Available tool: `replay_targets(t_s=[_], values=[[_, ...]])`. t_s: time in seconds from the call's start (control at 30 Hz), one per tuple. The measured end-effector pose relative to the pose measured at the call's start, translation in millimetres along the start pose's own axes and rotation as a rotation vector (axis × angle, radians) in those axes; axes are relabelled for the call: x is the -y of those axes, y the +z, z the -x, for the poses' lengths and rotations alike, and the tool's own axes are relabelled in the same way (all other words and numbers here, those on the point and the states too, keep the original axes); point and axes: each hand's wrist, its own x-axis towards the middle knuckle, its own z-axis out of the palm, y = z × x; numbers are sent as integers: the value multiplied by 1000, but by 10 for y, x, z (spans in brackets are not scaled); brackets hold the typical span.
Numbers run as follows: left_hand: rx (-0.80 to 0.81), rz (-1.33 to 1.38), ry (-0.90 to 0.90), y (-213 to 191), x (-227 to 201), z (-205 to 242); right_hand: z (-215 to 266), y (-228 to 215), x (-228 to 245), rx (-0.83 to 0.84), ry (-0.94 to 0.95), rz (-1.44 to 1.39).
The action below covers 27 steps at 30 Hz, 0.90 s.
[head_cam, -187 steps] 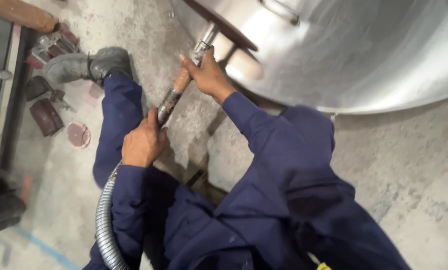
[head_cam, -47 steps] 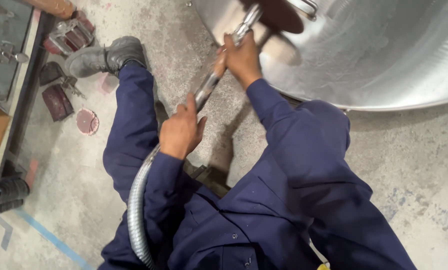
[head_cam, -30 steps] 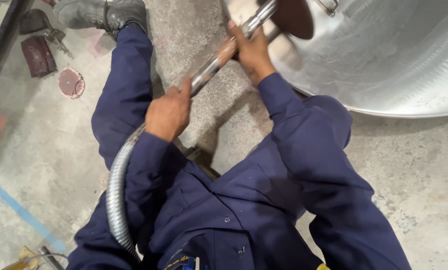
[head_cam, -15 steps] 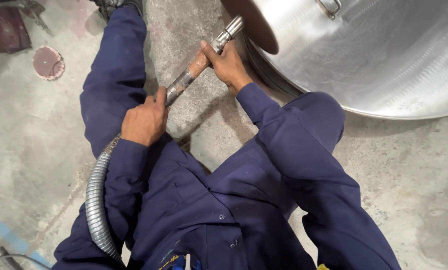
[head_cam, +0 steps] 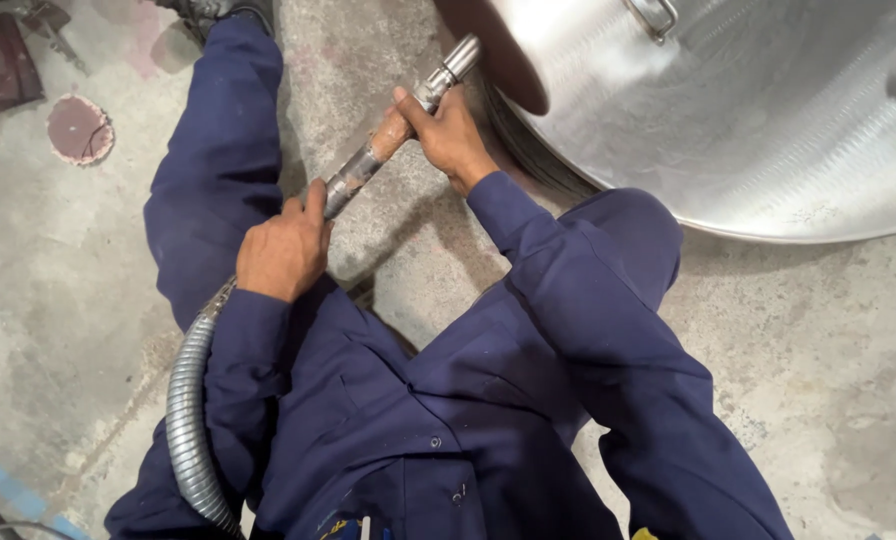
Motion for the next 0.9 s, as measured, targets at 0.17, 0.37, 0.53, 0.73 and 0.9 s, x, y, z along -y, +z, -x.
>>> replay_targets(t_s=[0.17,0.37,0.53,0.73,0.9], values=[[-93,18,47,-70,-82,-53,-22,-103,25,7,-47,46],[-66,-9,54,-237,-315,-221,-76,-309,133,-44,-41,-44],[-89,-71,106,-363,-719,-496,-407,-766,37,-165,10,-120],[-311,-251,185,-274,-1195,-824,-481,-1452,308,-266,16,-325],[-327,-359,242,-306,-1144,-876,-379,-1419,369,-276,-42,-242]])
